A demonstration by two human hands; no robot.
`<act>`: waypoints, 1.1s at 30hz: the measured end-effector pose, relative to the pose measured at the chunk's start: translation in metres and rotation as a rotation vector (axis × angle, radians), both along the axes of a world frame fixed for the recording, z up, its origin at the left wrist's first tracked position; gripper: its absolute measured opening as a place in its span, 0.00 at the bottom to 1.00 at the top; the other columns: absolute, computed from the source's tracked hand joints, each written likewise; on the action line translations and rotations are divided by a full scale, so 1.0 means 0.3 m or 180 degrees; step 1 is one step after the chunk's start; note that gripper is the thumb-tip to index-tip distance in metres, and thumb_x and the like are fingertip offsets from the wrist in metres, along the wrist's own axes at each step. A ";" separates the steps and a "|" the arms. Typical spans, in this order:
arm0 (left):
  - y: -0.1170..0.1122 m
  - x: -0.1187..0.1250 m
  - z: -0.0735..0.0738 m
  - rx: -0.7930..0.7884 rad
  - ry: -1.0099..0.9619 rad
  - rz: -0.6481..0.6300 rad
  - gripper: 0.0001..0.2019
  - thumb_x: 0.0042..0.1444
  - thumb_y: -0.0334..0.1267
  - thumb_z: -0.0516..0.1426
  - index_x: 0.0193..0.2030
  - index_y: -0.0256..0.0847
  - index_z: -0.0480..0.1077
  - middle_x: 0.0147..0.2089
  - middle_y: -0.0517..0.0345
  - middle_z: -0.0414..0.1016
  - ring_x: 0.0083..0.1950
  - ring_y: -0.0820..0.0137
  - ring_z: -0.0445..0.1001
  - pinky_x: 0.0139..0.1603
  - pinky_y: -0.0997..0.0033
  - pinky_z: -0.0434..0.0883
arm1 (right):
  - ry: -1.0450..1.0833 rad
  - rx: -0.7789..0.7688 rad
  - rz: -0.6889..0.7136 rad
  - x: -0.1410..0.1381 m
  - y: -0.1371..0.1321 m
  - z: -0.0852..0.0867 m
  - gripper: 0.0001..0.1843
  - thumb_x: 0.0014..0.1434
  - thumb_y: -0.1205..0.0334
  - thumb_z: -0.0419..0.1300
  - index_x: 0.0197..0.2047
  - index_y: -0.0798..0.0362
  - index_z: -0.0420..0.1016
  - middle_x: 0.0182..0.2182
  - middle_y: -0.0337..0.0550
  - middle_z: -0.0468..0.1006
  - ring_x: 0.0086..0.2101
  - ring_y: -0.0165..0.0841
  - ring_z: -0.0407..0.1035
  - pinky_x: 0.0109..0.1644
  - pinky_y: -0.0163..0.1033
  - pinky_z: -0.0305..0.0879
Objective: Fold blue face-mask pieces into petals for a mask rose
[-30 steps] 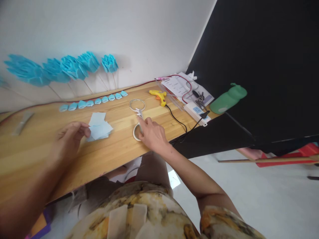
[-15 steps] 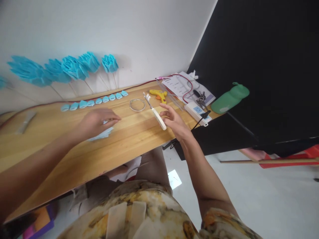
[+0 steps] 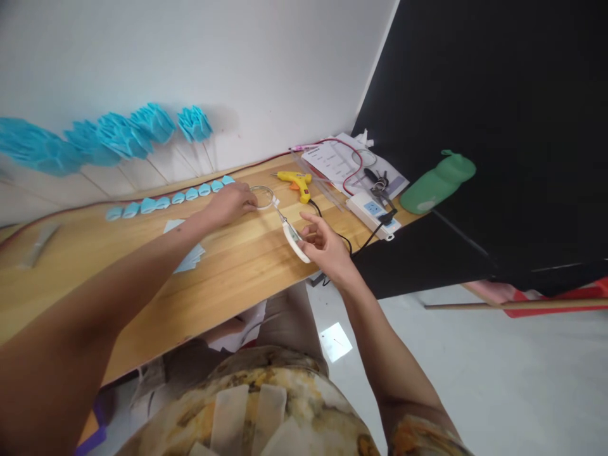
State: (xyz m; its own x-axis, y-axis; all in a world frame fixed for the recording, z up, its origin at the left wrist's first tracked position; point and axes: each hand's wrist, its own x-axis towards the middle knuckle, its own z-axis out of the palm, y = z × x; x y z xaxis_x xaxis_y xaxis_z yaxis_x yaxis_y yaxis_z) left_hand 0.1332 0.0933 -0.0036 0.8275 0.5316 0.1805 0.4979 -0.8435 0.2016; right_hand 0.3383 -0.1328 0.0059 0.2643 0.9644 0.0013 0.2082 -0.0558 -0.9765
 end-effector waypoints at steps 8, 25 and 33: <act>-0.037 -0.206 0.067 -0.0338 -0.0995 0.0705 0.14 0.59 0.45 0.59 0.47 0.43 0.80 0.45 0.48 0.80 0.45 0.59 0.74 0.51 0.61 0.67 | -0.1928 0.0232 -0.0017 -0.176 0.084 -0.045 0.29 0.58 0.62 0.60 0.64 0.48 0.67 0.48 0.46 0.75 0.42 0.36 0.72 0.49 0.41 0.69; -0.273 -0.638 -0.016 -0.1532 -0.2940 0.2170 0.14 0.57 0.50 0.58 0.36 0.42 0.78 0.34 0.55 0.79 0.36 0.66 0.74 0.43 0.66 0.71 | -0.3622 0.0903 0.1319 -0.435 0.310 0.087 0.19 0.70 0.61 0.50 0.59 0.52 0.74 0.52 0.51 0.77 0.53 0.43 0.69 0.55 0.45 0.64; -0.278 -0.661 -0.039 -0.1105 -0.2188 0.2182 0.12 0.58 0.46 0.57 0.38 0.43 0.80 0.42 0.53 0.83 0.46 0.58 0.78 0.51 0.62 0.72 | -0.3817 -0.0038 0.1745 -0.621 0.578 0.050 0.17 0.68 0.52 0.56 0.50 0.55 0.77 0.47 0.55 0.82 0.46 0.44 0.75 0.43 0.41 0.64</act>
State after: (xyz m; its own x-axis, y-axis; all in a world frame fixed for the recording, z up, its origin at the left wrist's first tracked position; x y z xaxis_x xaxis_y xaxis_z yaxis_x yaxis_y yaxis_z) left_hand -0.0652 0.0100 -0.0152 0.1028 0.9636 0.2466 0.5351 -0.2626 0.8029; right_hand 0.1520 0.0405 0.0207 -0.3175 0.9470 -0.0496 0.9368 0.3051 -0.1712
